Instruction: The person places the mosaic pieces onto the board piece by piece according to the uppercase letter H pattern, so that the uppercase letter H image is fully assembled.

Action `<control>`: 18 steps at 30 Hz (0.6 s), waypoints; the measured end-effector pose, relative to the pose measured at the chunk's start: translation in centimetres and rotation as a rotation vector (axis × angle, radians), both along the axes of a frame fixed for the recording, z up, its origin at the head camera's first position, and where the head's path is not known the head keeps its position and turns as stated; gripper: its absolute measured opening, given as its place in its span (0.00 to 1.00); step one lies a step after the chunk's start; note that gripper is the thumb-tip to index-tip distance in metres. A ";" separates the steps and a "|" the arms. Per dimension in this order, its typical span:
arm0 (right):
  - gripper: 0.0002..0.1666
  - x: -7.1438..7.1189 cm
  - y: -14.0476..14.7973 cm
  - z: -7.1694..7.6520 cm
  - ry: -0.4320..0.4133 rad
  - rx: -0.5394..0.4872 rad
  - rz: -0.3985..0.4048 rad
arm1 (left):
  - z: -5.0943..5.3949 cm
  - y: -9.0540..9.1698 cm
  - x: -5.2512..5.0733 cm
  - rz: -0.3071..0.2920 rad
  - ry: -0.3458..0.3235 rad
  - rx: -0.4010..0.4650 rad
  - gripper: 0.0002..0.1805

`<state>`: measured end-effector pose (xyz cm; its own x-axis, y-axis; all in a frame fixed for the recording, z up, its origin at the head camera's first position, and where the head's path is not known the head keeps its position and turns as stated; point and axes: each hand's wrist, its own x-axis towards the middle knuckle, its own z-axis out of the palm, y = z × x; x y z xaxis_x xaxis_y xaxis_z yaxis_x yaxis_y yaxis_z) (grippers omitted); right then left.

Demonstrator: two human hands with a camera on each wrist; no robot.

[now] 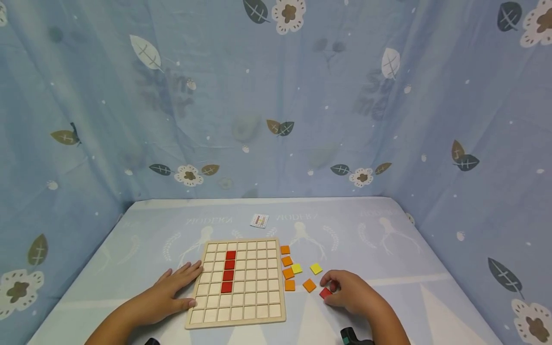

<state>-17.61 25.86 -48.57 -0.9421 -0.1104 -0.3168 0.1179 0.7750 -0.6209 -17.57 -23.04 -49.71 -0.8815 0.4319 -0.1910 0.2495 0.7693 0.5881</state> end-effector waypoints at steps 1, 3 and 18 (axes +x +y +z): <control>0.18 0.0 0.0 -0.1 -0.001 -0.003 0.001 | 0.0 0.0 0.0 0.000 0.001 0.000 0.51; 0.17 0.1 0.1 -0.1 -0.002 -0.005 -0.001 | -0.1 0.0 0.0 0.001 0.004 -0.005 0.51; 0.08 0.1 1.0 -0.3 0.057 -0.034 0.011 | 0.1 0.1 0.1 -0.009 0.018 -0.003 0.51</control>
